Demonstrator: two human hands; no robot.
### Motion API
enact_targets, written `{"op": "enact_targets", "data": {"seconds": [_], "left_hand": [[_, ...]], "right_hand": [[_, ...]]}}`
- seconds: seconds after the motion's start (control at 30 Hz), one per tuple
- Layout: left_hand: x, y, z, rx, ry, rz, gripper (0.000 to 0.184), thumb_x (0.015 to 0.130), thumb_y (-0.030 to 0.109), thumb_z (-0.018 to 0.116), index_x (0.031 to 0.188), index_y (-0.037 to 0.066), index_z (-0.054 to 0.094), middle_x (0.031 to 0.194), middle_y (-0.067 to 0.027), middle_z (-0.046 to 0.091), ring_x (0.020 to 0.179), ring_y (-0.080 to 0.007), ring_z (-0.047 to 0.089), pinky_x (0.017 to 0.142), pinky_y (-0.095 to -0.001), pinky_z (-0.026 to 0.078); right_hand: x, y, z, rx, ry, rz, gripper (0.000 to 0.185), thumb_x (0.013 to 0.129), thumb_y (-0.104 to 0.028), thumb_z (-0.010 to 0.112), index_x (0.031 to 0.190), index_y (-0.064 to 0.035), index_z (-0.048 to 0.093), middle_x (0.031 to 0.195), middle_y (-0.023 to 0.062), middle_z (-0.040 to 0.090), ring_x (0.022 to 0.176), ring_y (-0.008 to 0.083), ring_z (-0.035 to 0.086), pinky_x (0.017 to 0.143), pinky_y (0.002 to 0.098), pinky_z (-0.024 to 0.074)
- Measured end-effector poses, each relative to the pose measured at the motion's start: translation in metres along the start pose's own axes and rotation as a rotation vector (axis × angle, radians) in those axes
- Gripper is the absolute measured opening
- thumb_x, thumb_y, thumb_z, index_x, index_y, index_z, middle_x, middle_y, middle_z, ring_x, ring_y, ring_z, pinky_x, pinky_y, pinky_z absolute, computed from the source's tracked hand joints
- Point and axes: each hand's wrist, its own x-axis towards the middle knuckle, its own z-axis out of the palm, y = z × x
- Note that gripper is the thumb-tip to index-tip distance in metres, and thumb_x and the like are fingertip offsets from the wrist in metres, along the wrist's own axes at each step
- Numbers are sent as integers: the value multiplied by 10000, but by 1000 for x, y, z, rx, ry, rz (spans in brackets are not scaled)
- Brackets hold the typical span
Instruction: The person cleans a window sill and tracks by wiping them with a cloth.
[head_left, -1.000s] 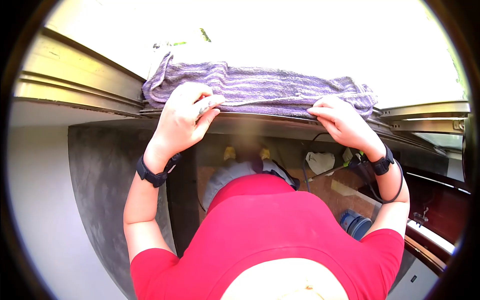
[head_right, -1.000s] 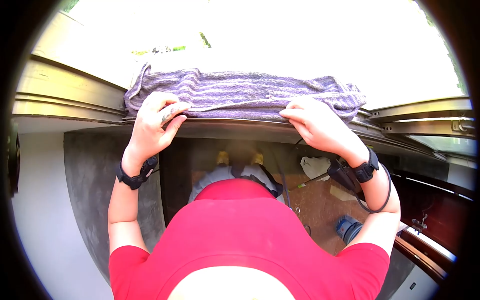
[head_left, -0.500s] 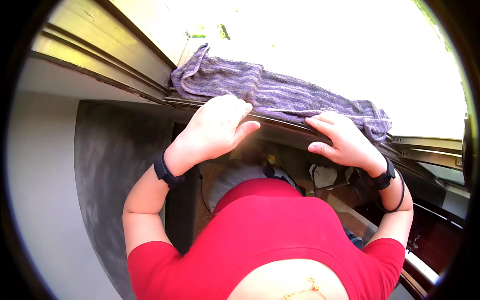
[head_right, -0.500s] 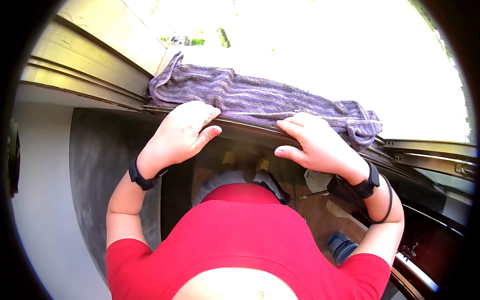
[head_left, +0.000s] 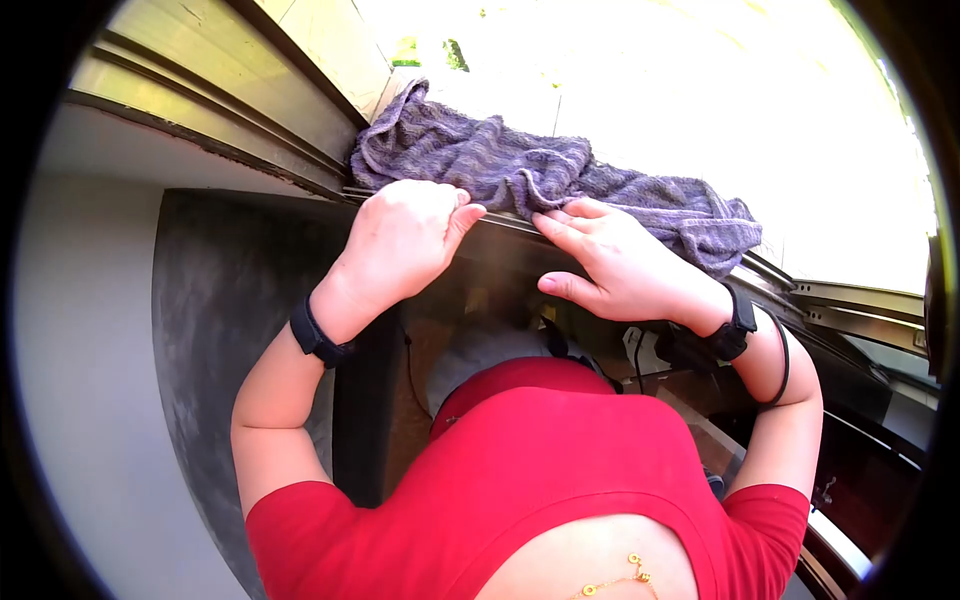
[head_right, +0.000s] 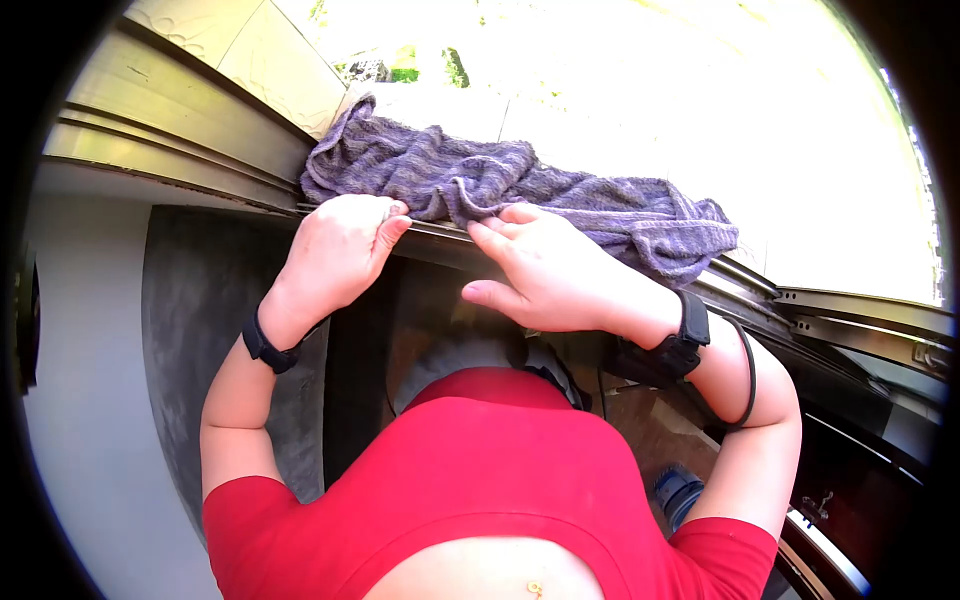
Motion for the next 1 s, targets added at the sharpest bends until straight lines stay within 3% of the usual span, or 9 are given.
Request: {"op": "enact_targets", "data": {"seconds": [0.07,0.13,0.3,0.37,0.47,0.5,0.63,0.87,1.0], "left_hand": [[2,5,-13,157,-86,-31,333,997,275,488,892,34,693,808,-98,675,750,-287,627,762,-386,449],[1,32,-28,441,-80,-66,322,994,300,485,937,83,715,856,-24,694,886,-197,564,858,-366,344],[-17,31,-14,694,14,-96,291,953,332,531,998,115,719,977,-6,575,1018,-192,480,885,-398,320],[-16,29,-18,597,23,-131,297,948,344,537,998,115,720,933,-14,560,960,-202,485,875,-400,327],[-19,28,-16,607,32,-142,305,951,344,534,987,103,717,905,-19,551,940,-205,487,866,-402,334],[-19,29,-15,623,55,-132,307,953,341,532,976,96,715,894,-21,548,936,-205,489,863,-403,338],[-17,26,-11,681,55,-160,315,950,329,537,942,62,703,888,-32,556,931,-212,494,864,-405,342],[-10,17,4,266,134,-58,275,923,229,585,805,-17,627,874,-75,571,896,-257,530,838,-401,367],[-4,38,18,123,177,-24,245,905,226,603,789,10,626,858,-57,564,885,-233,529,870,-396,331]], "right_hand": [[-1,2,6,3,62,-43,597,891,-345,642,1229,129,511,978,253,645,1076,399,558,947,431,447],[-12,-6,0,-10,114,-78,596,880,-341,655,1223,126,514,943,236,653,1046,381,564,935,428,453],[-7,-9,-4,-75,152,-56,432,879,-235,657,1177,62,560,953,179,616,957,340,579,854,388,481],[-11,-7,-11,-105,176,-19,290,890,-187,635,1089,22,613,885,157,592,895,333,582,808,397,483],[-6,3,-13,-107,66,-29,241,883,-187,638,995,27,636,845,150,586,845,322,586,783,401,480],[-5,5,-10,-150,101,-84,226,879,-207,645,882,19,635,803,138,575,802,311,580,751,403,474],[3,5,-7,-215,97,-89,237,878,-235,645,842,-2,625,785,125,567,781,304,573,735,397,464],[-19,14,-8,-240,108,-121,213,899,-205,615,829,-8,657,778,109,578,796,282,563,751,384,448],[-53,16,-27,-177,-21,69,201,906,-168,593,821,-8,681,769,99,589,814,277,557,762,387,443]]}}
